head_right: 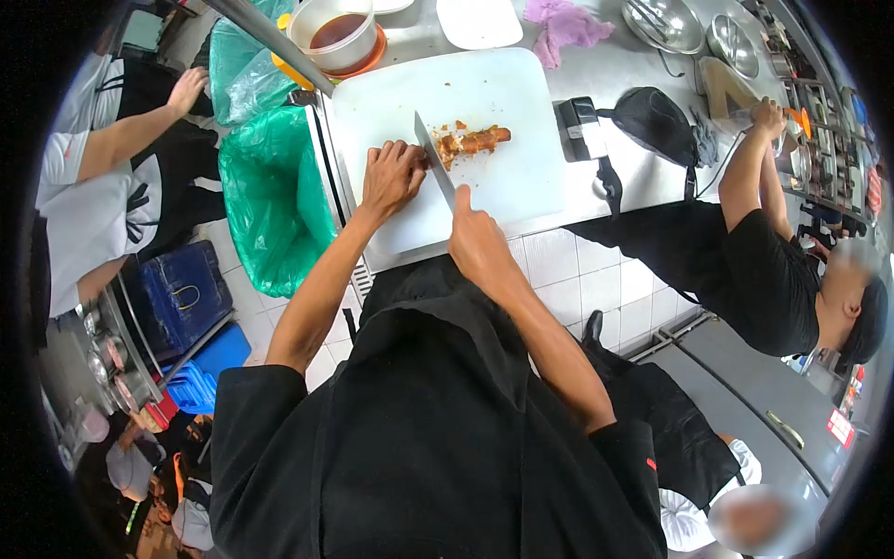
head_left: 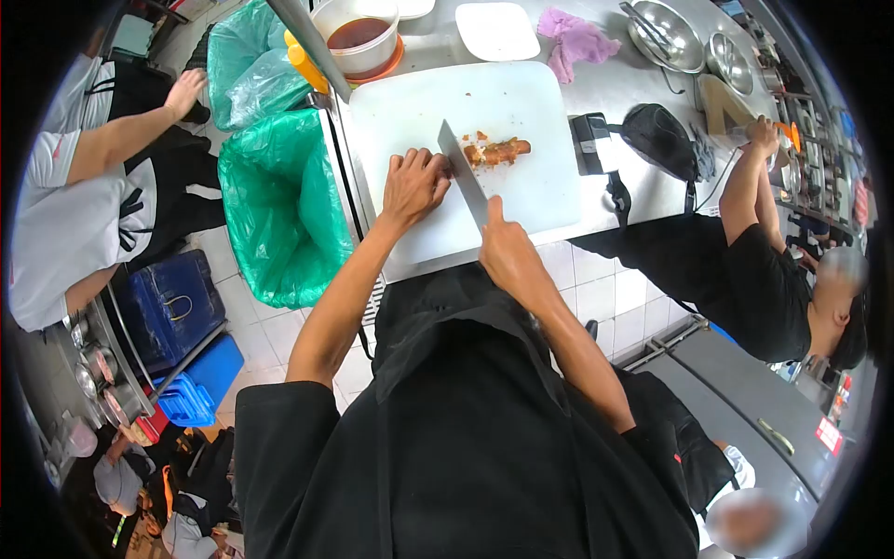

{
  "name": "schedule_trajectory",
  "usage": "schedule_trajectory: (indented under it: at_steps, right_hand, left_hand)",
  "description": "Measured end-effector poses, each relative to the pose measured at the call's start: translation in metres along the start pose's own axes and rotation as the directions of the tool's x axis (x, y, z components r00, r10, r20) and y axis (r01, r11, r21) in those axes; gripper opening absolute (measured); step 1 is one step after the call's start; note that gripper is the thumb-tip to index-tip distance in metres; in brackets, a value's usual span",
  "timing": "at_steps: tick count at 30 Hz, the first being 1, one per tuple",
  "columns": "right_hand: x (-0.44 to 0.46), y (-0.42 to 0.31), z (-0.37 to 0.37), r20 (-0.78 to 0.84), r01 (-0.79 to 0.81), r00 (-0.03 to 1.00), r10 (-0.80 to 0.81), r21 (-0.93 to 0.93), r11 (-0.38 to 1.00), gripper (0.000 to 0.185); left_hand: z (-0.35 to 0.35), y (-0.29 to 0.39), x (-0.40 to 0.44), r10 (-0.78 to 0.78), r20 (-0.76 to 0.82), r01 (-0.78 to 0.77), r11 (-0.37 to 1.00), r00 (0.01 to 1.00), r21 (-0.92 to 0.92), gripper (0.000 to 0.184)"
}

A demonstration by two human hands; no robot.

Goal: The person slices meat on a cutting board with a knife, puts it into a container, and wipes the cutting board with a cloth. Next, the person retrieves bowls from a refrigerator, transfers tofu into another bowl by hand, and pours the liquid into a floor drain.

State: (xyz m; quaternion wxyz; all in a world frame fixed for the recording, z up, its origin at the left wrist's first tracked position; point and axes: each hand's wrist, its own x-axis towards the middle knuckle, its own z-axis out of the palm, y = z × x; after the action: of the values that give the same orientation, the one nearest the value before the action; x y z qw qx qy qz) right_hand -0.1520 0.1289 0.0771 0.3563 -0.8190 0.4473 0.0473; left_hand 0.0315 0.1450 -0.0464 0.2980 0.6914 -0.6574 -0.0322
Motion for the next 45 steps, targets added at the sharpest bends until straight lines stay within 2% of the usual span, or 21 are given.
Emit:
schedule_trajectory:
  at_steps: [4, 7, 11, 13, 17, 19, 20, 21, 22, 23, 25, 28, 30, 33, 37, 38, 40, 42, 43, 44, 45]
  right_hand:
    - [0.034, 0.003, 0.019, -0.113, 0.076, 0.991, -0.069, 0.059, 0.995, 0.040]
    - [0.044, 0.009, 0.025, -0.140, 0.096, 0.986, -0.087, 0.063, 0.993, 0.029]
    - [0.018, 0.019, 0.023, -0.140, 0.156, 0.978, -0.152, 0.018, 0.988, 0.027]
    - [0.014, 0.017, 0.028, -0.055, 0.005, 0.998, -0.001, 0.067, 0.998, 0.037]
    - [0.036, 0.018, 0.039, -0.135, 0.079, 0.989, -0.067, 0.086, 0.993, 0.036]
    - [0.035, 0.022, 0.036, -0.134, 0.058, 0.990, -0.045, 0.095, 0.994, 0.032]
    - [0.040, 0.023, 0.033, -0.149, 0.070, 0.987, -0.056, 0.094, 0.993, 0.032]
    - [0.038, 0.024, 0.035, -0.143, 0.083, 0.987, -0.070, 0.088, 0.993, 0.031]
    - [0.035, 0.025, 0.037, -0.132, 0.094, 0.988, -0.082, 0.083, 0.992, 0.030]
    - [0.034, 0.025, 0.038, -0.127, 0.097, 0.988, -0.085, 0.086, 0.992, 0.030]
    - [0.037, 0.023, 0.041, -0.121, 0.065, 0.991, -0.054, 0.089, 0.994, 0.029]
    - [0.038, 0.025, 0.045, -0.159, 0.122, 0.981, -0.115, 0.034, 0.992, 0.035]
    - [0.037, 0.025, 0.045, -0.155, 0.114, 0.982, -0.107, 0.037, 0.993, 0.035]
    - [0.037, 0.024, 0.044, -0.148, 0.099, 0.985, -0.093, 0.039, 0.994, 0.036]
    - [0.036, 0.022, 0.043, -0.147, 0.088, 0.986, -0.073, 0.096, 0.991, 0.032]
    - [0.038, 0.021, 0.043, -0.152, 0.095, 0.985, -0.081, 0.092, 0.991, 0.032]
    - [0.038, 0.020, 0.044, -0.136, 0.034, 0.991, -0.020, 0.100, 0.994, 0.027]
    - [0.042, 0.024, 0.045, -0.149, 0.058, 0.988, -0.043, 0.101, 0.993, 0.026]
    - [0.038, 0.027, 0.048, -0.154, 0.072, 0.986, -0.055, 0.105, 0.992, 0.026]
    - [0.034, 0.030, 0.049, -0.142, 0.064, 0.989, -0.048, 0.108, 0.992, 0.026]
    - [0.037, 0.030, 0.044, -0.114, 0.061, 0.992, -0.050, 0.094, 0.994, 0.036]
  left_hand:
    - [0.004, -0.002, -0.001, -0.041, 0.025, 0.041, 0.999, 0.999, 0.010, 0.020]
    - [0.005, 0.000, -0.001, -0.022, -0.033, 0.023, 1.000, 0.999, 0.014, 0.015]
    - [0.004, -0.001, 0.002, -0.042, -0.022, 0.043, 0.998, 0.999, 0.039, 0.016]
    - [0.002, 0.001, -0.001, -0.043, 0.007, 0.042, 0.998, 0.999, 0.037, 0.021]
    - [-0.001, 0.002, -0.001, -0.074, 0.024, 0.072, 0.995, 0.997, 0.063, 0.020]
    - [-0.010, 0.005, -0.007, -0.170, -0.310, 0.131, 0.981, 0.935, -0.142, 0.017]
    - [-0.020, 0.001, -0.013, -0.233, -0.374, 0.169, 0.966, 0.897, -0.198, 0.013]
    - [-0.027, 0.003, -0.021, -0.492, -0.359, 0.325, 0.840, 0.793, -0.434, 0.016]
    - [-0.048, 0.011, -0.025, -0.576, -0.395, 0.367, 0.791, 0.715, -0.489, 0.032]
    - [-0.064, 0.020, -0.026, -0.522, -0.537, 0.267, 0.835, 0.663, -0.481, 0.044]
    - [-0.076, 0.016, -0.046, -0.562, -0.547, 0.217, 0.793, 0.620, -0.569, 0.053]
    - [-0.091, 0.023, -0.054, -0.598, -0.467, 0.208, 0.733, 0.652, -0.647, 0.055]
    - [-0.096, 0.025, -0.051, -0.561, -0.485, 0.090, 0.711, 0.671, -0.698, 0.052]
    - [-0.101, 0.029, -0.039, -0.637, -0.446, 0.099, 0.635, 0.629, -0.766, 0.052]
    - [-0.091, 0.029, -0.031, -0.606, -0.494, 0.087, 0.682, 0.624, -0.726, 0.050]
    - [-0.088, 0.028, -0.030, -0.578, -0.525, 0.107, 0.729, 0.625, -0.676, 0.050]
    - [-0.089, 0.034, -0.023, -0.552, -0.552, 0.132, 0.772, 0.625, -0.622, 0.051]
    - [-0.089, 0.042, -0.008, -0.535, -0.559, 0.113, 0.778, 0.633, -0.618, 0.023]
    - [-0.098, 0.037, -0.010, -0.343, -0.531, 0.154, 0.917, 0.775, -0.368, 0.012]
    - [-0.106, 0.033, -0.012, -0.131, -0.473, 0.097, 0.991, 0.871, -0.095, 0.031]
    - [-0.103, 0.032, -0.012, -0.129, -0.479, 0.095, 0.991, 0.868, -0.094, 0.031]
